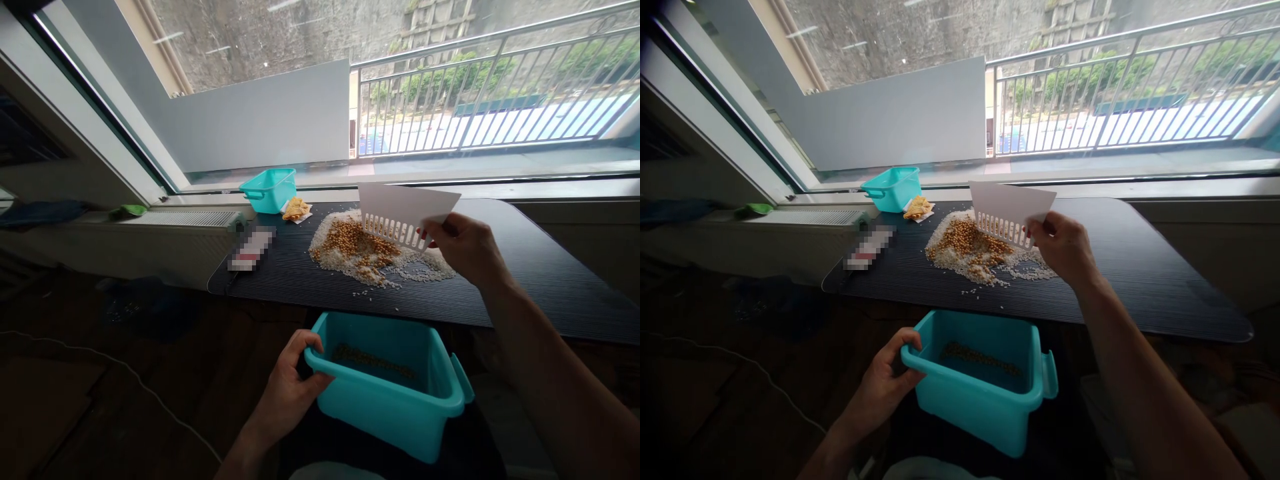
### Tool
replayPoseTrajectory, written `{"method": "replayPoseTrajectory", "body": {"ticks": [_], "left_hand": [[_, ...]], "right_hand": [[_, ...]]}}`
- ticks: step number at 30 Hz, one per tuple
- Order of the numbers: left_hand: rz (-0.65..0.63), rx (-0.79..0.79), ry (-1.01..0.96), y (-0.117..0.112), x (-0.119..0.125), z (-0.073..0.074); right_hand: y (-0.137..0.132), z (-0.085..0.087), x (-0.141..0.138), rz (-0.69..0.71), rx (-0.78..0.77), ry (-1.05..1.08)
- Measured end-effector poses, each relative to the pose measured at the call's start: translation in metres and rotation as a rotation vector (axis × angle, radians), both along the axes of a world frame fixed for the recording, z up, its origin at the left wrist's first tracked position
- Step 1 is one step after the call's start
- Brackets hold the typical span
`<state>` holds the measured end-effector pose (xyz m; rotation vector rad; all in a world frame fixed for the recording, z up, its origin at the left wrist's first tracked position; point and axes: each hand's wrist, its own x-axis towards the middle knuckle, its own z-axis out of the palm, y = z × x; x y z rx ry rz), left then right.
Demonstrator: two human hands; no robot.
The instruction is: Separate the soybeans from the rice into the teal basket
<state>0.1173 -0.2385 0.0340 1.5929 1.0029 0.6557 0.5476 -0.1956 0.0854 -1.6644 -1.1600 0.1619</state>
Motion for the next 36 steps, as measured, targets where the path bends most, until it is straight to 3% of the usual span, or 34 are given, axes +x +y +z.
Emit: {"method": "replayPoseTrajectory", "body": {"ticks": [4,16,21,28,36], "left_hand": [[0.013,0.016,-0.005,-0.001,0.000,-0.002],[0.010,0.027,-0.022,0.001,0.000,0.002],[0.009,0.024,0.001,0.000,0.001,0.004],[0.011,0.028,0.013,0.001,-0.001,0.004],[0.024,0.012,-0.026,-0.001,0.001,0.003]], "right_hand": [[-0.028,0.003,-0.003,0.040,-0.013,-0.001],[-0.101,-0.023,-0.002,-0.007,-0.075,0.156],[-0.113,-0.026,-0.011,-0.115,-0.035,0.195],[-0.124,-0.013,-0.016,-0.079,-0.072,0.203],[-0.127,-0.022,-0.016,-0.039,-0.109,0.238]]}}
